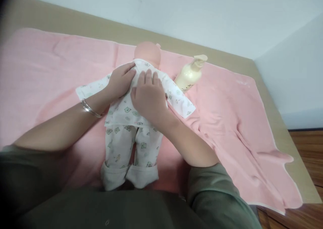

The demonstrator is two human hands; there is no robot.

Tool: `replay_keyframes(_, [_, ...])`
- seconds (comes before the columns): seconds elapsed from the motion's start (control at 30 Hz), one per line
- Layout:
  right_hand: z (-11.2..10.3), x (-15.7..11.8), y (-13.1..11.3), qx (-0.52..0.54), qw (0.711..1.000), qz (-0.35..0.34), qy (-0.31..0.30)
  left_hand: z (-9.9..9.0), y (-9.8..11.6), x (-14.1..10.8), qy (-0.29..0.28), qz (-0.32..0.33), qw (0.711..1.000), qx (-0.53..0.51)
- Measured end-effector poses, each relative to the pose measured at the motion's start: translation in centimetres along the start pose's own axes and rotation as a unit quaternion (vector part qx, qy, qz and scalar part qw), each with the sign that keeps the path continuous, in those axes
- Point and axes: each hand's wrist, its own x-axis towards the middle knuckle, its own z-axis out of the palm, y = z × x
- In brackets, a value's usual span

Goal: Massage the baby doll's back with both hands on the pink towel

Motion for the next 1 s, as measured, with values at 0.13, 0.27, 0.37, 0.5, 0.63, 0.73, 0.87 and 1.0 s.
replay_keyframes(0.13, [0.4, -0.2, 0.2, 0.016, 0.998, -0.057, 0.02, 0.5, -0.2, -0.6, 0.031, 0.003, 0.999, -0.004])
replay_keyframes(0.27, [0.6, 2.5, 2.5, 0.068, 0.997, -0.033, 0.011, 0.6, -0.4, -0.7, 0.028, 0.005, 1.0, 0.007])
replay_keyframes(0.37, [0.2, 3.8, 3.9, 0.102, 0.995, 0.003, 0.007, 0.4, -0.2, -0.8, 0.023, 0.01, 1.0, 0.013])
replay_keyframes(0.5, [-1.5, 2.9, 4.0, 0.178, 0.98, -0.002, 0.094, 0.1, 0.4, -1.0, 0.021, 0.012, 1.0, 0.012])
replay_keyframes(0.63, [-2.7, 1.3, 3.0, 0.191, 0.965, -0.052, 0.171, 0.1, 0.5, -1.1, 0.028, 0.019, 0.999, 0.008])
replay_keyframes(0.73, [-1.4, 1.3, 2.3, 0.129, 0.983, -0.045, 0.124, 0.2, 0.2, -1.1, 0.024, 0.024, 0.999, 0.015])
replay_keyframes(0.87, [0.6, 2.0, 1.8, 0.072, 0.997, -0.009, 0.025, 0.3, -0.2, -1.0, 0.028, 0.022, 0.999, 0.007])
replay_keyframes(1.0, [-0.1, 1.5, 2.0, 0.101, 0.993, -0.021, 0.057, 0.2, 0.0, -1.0, 0.03, 0.023, 0.999, -0.001])
